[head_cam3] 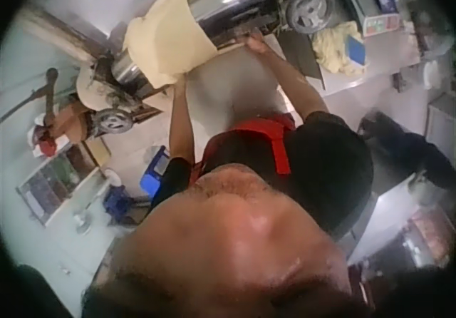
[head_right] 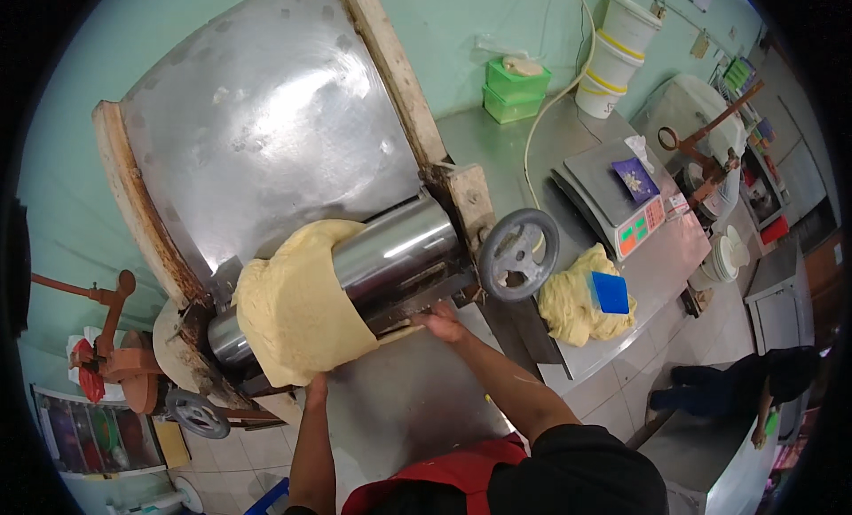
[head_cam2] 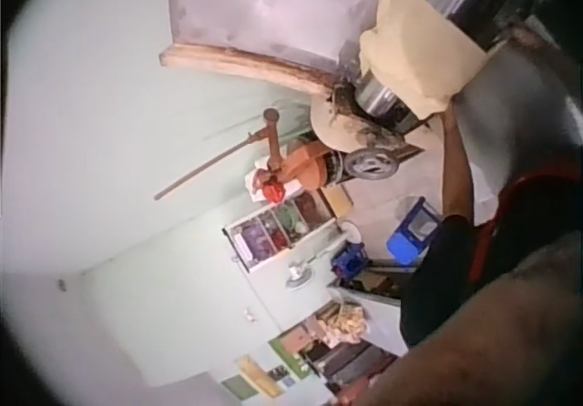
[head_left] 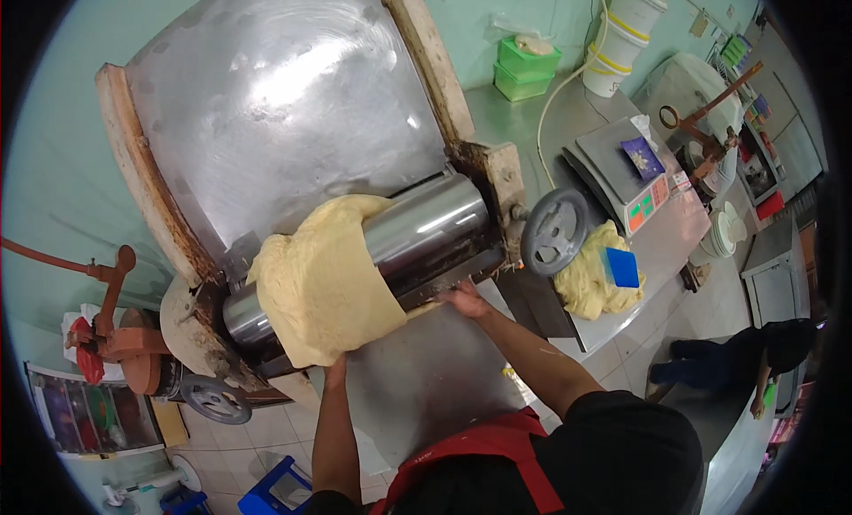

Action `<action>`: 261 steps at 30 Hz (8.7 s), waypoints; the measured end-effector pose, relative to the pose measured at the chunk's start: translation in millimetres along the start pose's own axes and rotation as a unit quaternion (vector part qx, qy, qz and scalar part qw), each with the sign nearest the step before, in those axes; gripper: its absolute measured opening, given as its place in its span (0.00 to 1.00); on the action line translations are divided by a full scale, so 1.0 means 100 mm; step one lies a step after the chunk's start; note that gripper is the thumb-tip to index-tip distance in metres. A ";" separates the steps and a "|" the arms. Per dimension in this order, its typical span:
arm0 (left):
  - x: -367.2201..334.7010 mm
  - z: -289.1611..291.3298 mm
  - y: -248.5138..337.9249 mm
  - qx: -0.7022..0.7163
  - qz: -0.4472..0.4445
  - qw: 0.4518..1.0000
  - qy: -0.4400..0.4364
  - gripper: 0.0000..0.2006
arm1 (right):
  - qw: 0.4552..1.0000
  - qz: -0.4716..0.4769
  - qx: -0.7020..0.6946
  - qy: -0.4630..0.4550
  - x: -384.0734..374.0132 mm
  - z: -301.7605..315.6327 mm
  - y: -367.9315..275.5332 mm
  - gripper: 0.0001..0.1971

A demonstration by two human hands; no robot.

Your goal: The person feeds a large mass of dough into a mechanical dough sheeter, repeatedly folding and passing it through the rollers to flatten and smooth it. They use a blue plastic scraper to assist in handling the dough and guide it into the machine.

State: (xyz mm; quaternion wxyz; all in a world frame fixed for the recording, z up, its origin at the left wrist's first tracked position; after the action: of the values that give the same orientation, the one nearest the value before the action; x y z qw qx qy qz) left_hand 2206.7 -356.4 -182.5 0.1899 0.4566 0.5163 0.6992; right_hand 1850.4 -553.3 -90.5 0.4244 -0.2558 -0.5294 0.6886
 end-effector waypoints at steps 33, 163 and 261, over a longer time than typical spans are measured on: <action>1.40 -1.18 4.28 -0.352 -0.424 0.825 0.122 0.26 | 0.874 -0.039 -0.444 -0.195 1.41 -1.14 -2.13 0.31; 2.51 -0.88 0.48 -0.439 0.033 0.884 -0.158 0.39 | 0.861 -0.217 -0.386 -0.248 2.26 -1.49 0.09 0.41; 0.81 -1.57 4.71 -0.483 -0.355 0.771 0.216 0.32 | 0.933 -0.269 -0.226 -0.078 2.72 -0.90 0.02 0.20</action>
State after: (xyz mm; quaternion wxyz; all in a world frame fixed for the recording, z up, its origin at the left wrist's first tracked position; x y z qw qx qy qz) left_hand 2131.6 -568.4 267.7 0.5035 -0.0740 0.2631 0.8196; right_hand 1783.0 -274.5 -93.9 0.4818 -0.1384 -0.7516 0.4288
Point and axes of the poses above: each hand's wrist, its own x-axis away from the middle knuckle, its own z-axis out of the back of the hand, y = z × x, the point moved 9 cm from there along -x, towards the middle knuckle, and after that the axes turned 10 degrees about z, right-handed, at the moved point
